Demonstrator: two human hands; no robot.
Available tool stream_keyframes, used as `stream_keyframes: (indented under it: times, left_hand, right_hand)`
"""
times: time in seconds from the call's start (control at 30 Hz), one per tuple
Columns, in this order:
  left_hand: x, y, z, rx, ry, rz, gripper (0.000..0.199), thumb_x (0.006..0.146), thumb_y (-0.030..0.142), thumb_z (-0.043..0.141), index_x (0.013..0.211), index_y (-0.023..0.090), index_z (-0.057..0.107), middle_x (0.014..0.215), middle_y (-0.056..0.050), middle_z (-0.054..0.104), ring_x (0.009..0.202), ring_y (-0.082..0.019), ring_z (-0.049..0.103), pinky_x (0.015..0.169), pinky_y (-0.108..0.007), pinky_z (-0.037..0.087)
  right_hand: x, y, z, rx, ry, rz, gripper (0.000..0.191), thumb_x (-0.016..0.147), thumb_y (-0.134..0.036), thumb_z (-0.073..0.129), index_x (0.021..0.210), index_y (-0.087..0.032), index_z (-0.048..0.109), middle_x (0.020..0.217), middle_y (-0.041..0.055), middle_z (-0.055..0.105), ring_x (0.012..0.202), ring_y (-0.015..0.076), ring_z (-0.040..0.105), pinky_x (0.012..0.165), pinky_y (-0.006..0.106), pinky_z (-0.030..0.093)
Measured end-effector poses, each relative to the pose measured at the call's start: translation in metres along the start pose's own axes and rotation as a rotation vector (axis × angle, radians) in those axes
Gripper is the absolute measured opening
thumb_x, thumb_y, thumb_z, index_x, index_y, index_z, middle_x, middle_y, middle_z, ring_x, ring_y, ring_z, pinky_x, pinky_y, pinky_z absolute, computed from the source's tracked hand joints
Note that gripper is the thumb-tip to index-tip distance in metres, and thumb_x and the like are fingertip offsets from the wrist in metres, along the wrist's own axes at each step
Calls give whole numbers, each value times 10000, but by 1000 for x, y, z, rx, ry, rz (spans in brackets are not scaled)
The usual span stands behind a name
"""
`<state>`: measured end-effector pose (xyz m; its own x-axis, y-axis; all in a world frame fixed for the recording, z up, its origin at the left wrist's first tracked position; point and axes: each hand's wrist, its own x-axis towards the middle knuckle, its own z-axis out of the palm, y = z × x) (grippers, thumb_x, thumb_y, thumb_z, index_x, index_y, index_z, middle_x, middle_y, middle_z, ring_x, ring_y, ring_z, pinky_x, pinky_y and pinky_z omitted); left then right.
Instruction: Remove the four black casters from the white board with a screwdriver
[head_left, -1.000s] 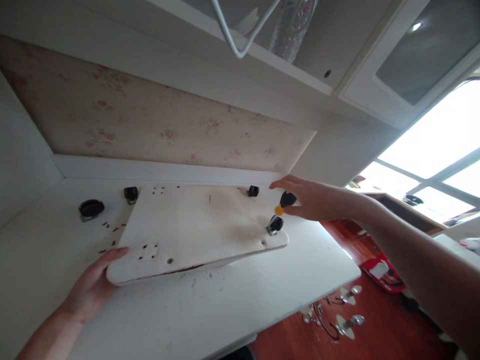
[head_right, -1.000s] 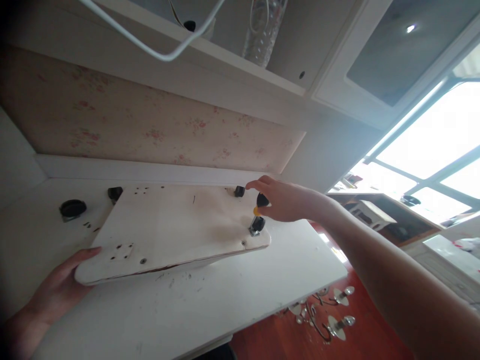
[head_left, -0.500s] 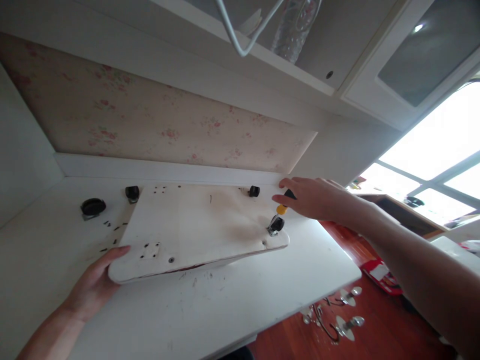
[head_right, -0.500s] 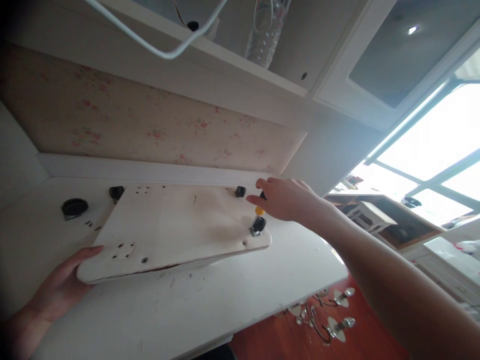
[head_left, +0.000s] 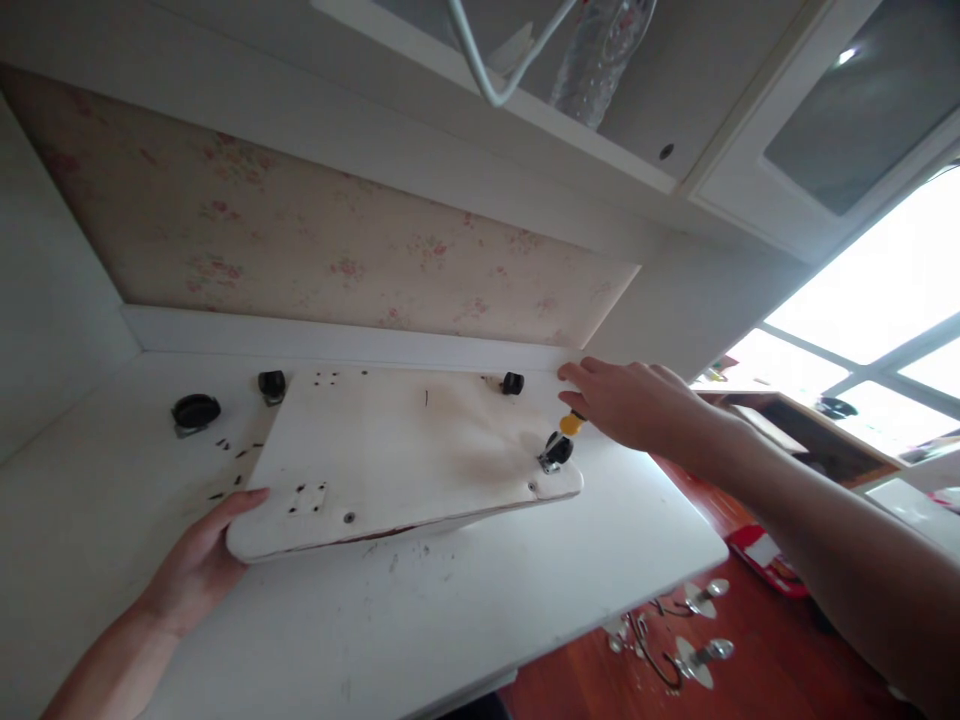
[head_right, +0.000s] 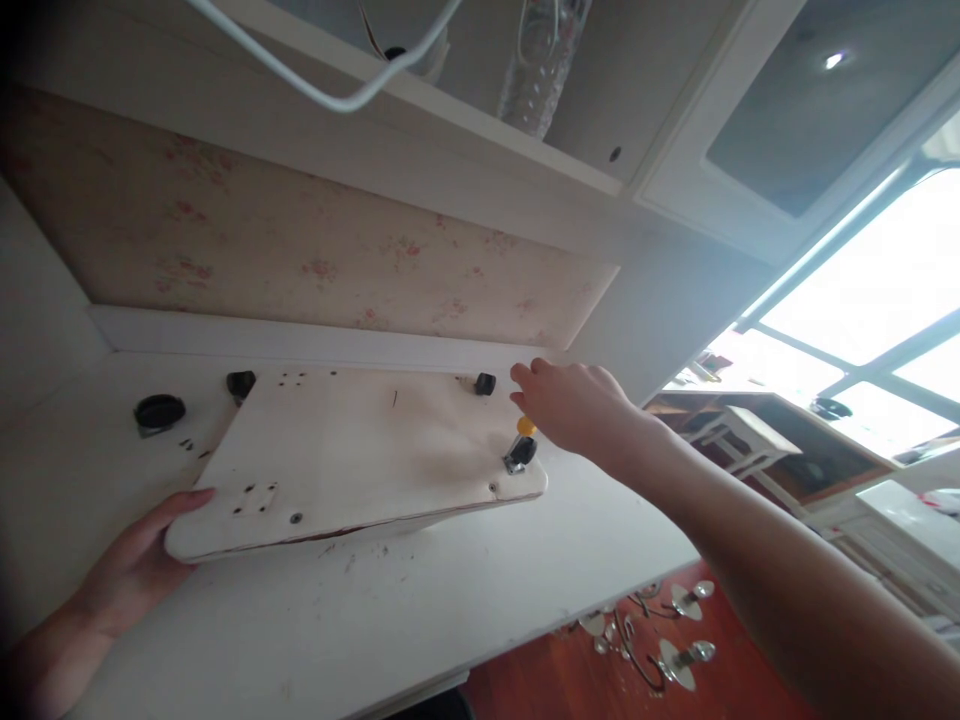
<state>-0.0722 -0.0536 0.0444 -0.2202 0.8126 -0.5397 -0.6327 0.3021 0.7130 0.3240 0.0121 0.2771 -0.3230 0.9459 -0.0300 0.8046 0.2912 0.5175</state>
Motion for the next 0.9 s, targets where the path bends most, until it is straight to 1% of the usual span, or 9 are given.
stream_keyframes:
  times: [0.1, 0.23, 0.37, 0.43, 0.5, 0.57, 0.73, 0.8, 0.9]
  left_hand:
    - [5, -2, -5, 1, -63, -4, 209, 561, 152, 783, 766, 160, 740, 815, -32, 763, 711, -202, 677, 587, -250, 569]
    - [9, -3, -9, 18, -42, -6, 249, 569, 162, 789, 814, 161, 743, 835, -28, 766, 708, -203, 684, 580, -257, 576]
    - [10, -3, -9, 34, -73, -12, 256, 603, 182, 785, 853, 153, 743, 864, -41, 770, 728, -212, 695, 599, -268, 584]
    - [9, -3, -9, 26, -79, -23, 248, 604, 181, 785, 848, 154, 746, 883, -45, 773, 742, -214, 699, 615, -270, 589]
    - [7, -2, -7, 16, -76, -29, 255, 592, 170, 785, 845, 157, 751, 882, -45, 775, 746, -213, 699, 623, -266, 590]
    - [5, -2, -6, 14, -77, -25, 274, 573, 165, 790, 844, 157, 756, 871, -48, 775, 732, -212, 694, 613, -265, 589]
    - [5, -2, -6, 2, -59, -6, 275, 540, 150, 795, 811, 159, 748, 838, -32, 768, 701, -197, 679, 586, -254, 579]
    - [7, -2, -7, -4, -43, -4, 253, 536, 149, 795, 782, 166, 741, 809, -19, 763, 694, -193, 675, 579, -247, 574]
    - [9, -3, -9, 2, -40, 8, 248, 524, 150, 797, 763, 172, 736, 826, -22, 766, 709, -198, 675, 587, -250, 573]
  right_hand:
    - [-2, 4, -1, 53, -8, -106, 340, 932, -266, 414, 1226, -215, 577, 1158, 130, 640, 850, 267, 678, 628, 384, 498]
    - [-4, 6, -5, 169, -3, -228, 407, 839, -215, 505, 1237, -249, 582, 1316, 101, 571, 1070, 265, 623, 730, 360, 505]
    - [-1, 1, -5, 106, -29, -7, 377, 926, -448, 438, 1139, -205, 633, 1127, 151, 651, 847, 312, 680, 663, 445, 505]
    - [0, 1, -3, 57, -27, 61, 401, 963, -457, 370, 1093, -193, 643, 989, 155, 679, 764, 323, 681, 618, 455, 489]
    - [0, 3, 0, 54, -14, 12, 342, 972, -365, 367, 1099, -196, 636, 977, 144, 682, 760, 306, 680, 616, 436, 484]
    - [-2, 5, 2, 86, -1, -82, 298, 942, -285, 416, 1150, -207, 614, 1073, 131, 666, 820, 281, 675, 653, 417, 495]
    - [-7, 4, 4, 133, 52, -276, 392, 820, -78, 472, 1161, -207, 615, 1259, 108, 586, 1038, 242, 613, 835, 371, 494]
    - [-8, -1, 4, 106, 63, -275, 330, 859, -132, 480, 1153, -185, 619, 1286, 137, 565, 1026, 255, 620, 828, 379, 495]
    - [-8, -8, 1, 14, 55, -96, 363, 966, -408, 411, 1162, -171, 604, 1143, 166, 623, 834, 285, 671, 674, 406, 502]
